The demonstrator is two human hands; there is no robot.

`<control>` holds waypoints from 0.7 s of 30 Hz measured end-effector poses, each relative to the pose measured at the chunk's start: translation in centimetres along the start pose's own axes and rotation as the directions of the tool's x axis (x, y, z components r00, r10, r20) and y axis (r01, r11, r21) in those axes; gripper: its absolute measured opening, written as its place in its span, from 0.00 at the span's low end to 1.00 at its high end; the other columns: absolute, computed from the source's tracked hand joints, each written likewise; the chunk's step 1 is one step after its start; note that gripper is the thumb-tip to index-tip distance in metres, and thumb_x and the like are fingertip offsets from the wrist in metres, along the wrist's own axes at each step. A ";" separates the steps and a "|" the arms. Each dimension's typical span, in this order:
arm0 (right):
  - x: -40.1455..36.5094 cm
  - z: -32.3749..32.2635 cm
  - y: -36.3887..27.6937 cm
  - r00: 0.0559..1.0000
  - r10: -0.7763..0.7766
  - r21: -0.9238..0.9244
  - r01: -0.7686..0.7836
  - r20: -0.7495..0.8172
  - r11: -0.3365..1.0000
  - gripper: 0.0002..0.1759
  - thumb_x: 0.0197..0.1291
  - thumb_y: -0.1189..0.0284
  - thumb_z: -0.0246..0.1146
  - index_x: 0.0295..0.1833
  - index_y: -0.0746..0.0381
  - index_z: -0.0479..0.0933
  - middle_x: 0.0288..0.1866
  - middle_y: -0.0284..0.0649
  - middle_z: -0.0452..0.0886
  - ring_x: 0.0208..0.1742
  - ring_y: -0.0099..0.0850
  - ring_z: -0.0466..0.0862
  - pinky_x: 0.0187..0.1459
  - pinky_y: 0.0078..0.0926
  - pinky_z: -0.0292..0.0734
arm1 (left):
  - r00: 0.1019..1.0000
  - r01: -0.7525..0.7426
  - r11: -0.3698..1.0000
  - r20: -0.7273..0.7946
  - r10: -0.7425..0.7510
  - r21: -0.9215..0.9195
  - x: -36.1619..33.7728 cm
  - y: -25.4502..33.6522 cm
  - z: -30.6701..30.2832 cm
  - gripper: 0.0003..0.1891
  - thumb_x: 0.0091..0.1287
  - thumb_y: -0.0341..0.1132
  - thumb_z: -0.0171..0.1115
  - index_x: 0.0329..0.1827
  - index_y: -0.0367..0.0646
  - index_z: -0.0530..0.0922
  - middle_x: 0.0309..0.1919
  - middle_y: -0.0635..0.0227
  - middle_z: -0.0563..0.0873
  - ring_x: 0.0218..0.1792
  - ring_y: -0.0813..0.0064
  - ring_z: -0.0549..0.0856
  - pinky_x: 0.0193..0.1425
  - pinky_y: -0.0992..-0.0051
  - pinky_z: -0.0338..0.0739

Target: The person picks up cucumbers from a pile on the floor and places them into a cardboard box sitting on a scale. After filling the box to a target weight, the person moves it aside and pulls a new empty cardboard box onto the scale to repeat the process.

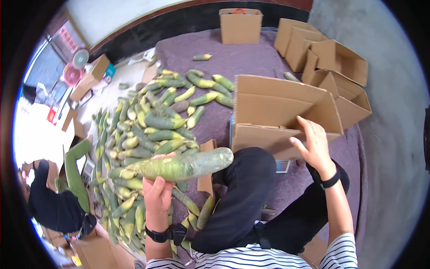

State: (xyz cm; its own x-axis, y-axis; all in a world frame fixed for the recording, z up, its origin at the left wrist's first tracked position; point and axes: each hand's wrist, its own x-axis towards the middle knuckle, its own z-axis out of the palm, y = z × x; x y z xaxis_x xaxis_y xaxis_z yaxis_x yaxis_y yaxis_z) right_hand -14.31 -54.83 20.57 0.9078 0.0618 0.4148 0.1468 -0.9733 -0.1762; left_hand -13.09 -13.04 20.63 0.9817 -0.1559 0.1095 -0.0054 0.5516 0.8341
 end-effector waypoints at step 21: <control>3.0 -10.9 -0.9 0.997 -0.051 0.065 0.054 -0.055 0.996 0.31 0.46 0.74 0.72 0.59 0.60 0.72 0.46 0.43 0.75 0.49 0.43 0.77 0.48 0.38 0.75 | 0.854 0.411 0.788 0.107 -0.508 0.459 1.0 -6.9 2.4 0.24 0.67 0.33 0.65 0.63 0.35 0.71 0.55 0.58 0.80 0.57 0.67 0.80 0.63 0.68 0.74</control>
State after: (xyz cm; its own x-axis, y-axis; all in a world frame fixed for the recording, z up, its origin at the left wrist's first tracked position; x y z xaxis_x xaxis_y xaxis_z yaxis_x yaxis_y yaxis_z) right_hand -16.02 -56.23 31.69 0.8761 0.0987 0.4719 0.2209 -0.9522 -0.2110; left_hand -12.52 -19.03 16.28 0.8213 -0.5010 -0.2729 0.3122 -0.0057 0.9500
